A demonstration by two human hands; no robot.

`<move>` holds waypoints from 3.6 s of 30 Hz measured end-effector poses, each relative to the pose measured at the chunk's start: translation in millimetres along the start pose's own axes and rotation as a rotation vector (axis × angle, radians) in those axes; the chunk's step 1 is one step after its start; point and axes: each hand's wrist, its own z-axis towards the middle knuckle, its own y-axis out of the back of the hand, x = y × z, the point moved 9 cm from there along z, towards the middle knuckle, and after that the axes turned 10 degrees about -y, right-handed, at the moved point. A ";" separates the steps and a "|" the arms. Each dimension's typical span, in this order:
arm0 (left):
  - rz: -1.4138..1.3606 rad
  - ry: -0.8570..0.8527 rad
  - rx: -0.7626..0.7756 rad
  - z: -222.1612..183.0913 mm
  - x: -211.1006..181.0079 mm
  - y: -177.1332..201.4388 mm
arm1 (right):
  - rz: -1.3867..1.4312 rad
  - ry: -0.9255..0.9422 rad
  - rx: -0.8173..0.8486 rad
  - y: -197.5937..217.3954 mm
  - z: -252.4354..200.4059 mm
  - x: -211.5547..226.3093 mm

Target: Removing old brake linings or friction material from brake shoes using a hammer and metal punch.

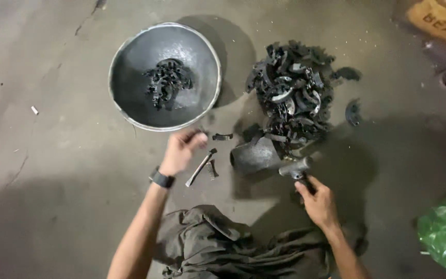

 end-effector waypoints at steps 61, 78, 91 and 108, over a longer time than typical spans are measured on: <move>0.846 -0.292 0.033 -38.9 72.8 -147.6 | 0.008 0.042 0.055 -2.9 -8.5 60.5; 0.680 -0.181 -0.084 -31.1 72.5 -146.9 | -0.483 0.206 0.168 -42.2 18.6 116.1; 0.674 -0.217 -0.055 -51.7 53.1 -124.6 | -0.058 0.202 -0.101 -40.4 27.7 25.6; 0.519 -0.224 -0.120 85.3 11.7 -113.6 | 0.055 0.117 -0.003 -79.9 31.4 -25.0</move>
